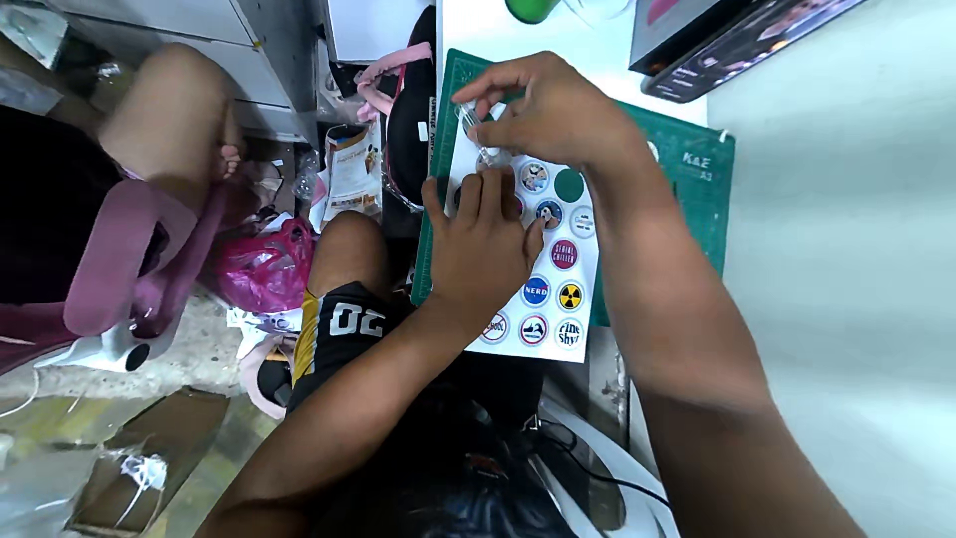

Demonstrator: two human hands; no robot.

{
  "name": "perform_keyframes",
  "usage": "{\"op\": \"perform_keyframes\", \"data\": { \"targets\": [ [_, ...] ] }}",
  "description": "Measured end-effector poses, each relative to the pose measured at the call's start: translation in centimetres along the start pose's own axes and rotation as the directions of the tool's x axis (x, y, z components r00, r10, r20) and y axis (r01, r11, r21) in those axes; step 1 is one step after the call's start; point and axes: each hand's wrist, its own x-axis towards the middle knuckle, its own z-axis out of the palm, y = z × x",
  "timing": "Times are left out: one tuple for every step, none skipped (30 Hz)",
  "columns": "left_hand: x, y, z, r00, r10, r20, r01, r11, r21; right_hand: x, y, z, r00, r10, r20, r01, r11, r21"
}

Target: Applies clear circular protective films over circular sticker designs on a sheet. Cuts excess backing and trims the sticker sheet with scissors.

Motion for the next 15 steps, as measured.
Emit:
{"op": "perform_keyframes", "data": {
  "targets": [
    [0.0, 0.0, 0.0, 1.0, -0.001, -0.002, 0.001, 1.0, 0.004, 0.0, 0.0, 0.1, 1.0, 0.02, -0.021, -0.02, 1.0, -0.007],
    [0.0, 0.0, 0.0, 1.0, -0.001, -0.001, 0.001, 1.0, 0.012, 0.0, 0.0, 0.3, 0.998, 0.043, -0.042, -0.043, 0.999, -0.01],
    [0.0, 0.0, 0.1, 1.0, 0.003, 0.003, -0.003, 1.0, 0.016, -0.1, 0.0, 0.4, 0.995, 0.069, -0.066, -0.07, 0.998, -0.011],
    [0.0, 0.0, 0.0, 1.0, 0.005, 0.007, -0.006, 1.0, 0.017, -0.2, 0.0, 0.6, 0.992, 0.087, -0.092, -0.089, 0.996, -0.017],
    [0.0, 0.0, 0.0, 1.0, 0.008, 0.009, -0.008, 1.0, 0.018, -0.2, 0.1, 0.7, 0.988, 0.103, -0.119, -0.107, 0.994, -0.024],
    [0.0, 0.0, 0.0, 1.0, 0.011, 0.01, -0.011, 1.0, 0.016, -0.4, 0.2, 0.8, 0.984, 0.116, -0.136, -0.12, 0.992, -0.025],
    [0.0, -0.1, -0.1, 1.0, 0.014, 0.013, -0.014, 1.0, 0.012, -0.4, 0.3, 0.8, 0.983, 0.113, -0.147, -0.118, 0.993, -0.026],
    [0.0, -0.2, -0.1, 1.0, 0.018, 0.013, -0.018, 1.0, 0.012, -0.4, 0.4, 0.8, 0.982, 0.105, -0.154, -0.111, 0.993, -0.032],
    [0.0, -0.3, -0.1, 1.0, 0.024, 0.013, -0.024, 1.0, 0.011, -0.4, 0.5, 0.9, 0.983, 0.096, -0.158, -0.103, 0.994, -0.038],
    [0.0, -0.4, -0.1, 0.999, 0.03, 0.013, -0.03, 1.0, 0.007, -0.5, 0.4, 0.9, 0.985, 0.083, -0.154, -0.09, 0.995, -0.041],
    [0.0, -0.5, -0.2, 0.999, 0.036, 0.011, -0.036, 0.999, 0.001, -0.7, 0.5, 0.7, 0.989, 0.054, -0.14, -0.062, 0.996, -0.058],
    [0.0, -0.4, -0.2, 0.999, 0.042, 0.007, -0.042, 0.999, 0.001, -0.8, 0.8, 0.5, 0.991, -0.008, -0.134, 0.0, 0.998, -0.059],
    [0.1, -0.3, -0.1, 0.999, 0.04, 0.004, -0.04, 0.999, 0.008, -0.8, 1.4, 0.3, 0.987, -0.091, -0.131, 0.086, 0.995, -0.043],
    [0.1, -0.3, -0.1, 0.999, 0.04, 0.004, -0.04, 0.999, 0.011, -0.6, 2.1, 0.2, 0.977, -0.177, -0.119, 0.175, 0.984, -0.031],
    [0.1, -0.3, -0.1, 0.999, 0.04, 0.007, -0.04, 0.999, 0.016, -0.3, 2.8, 0.1, 0.963, -0.255, -0.088, 0.253, 0.967, -0.035]
  ]
}}
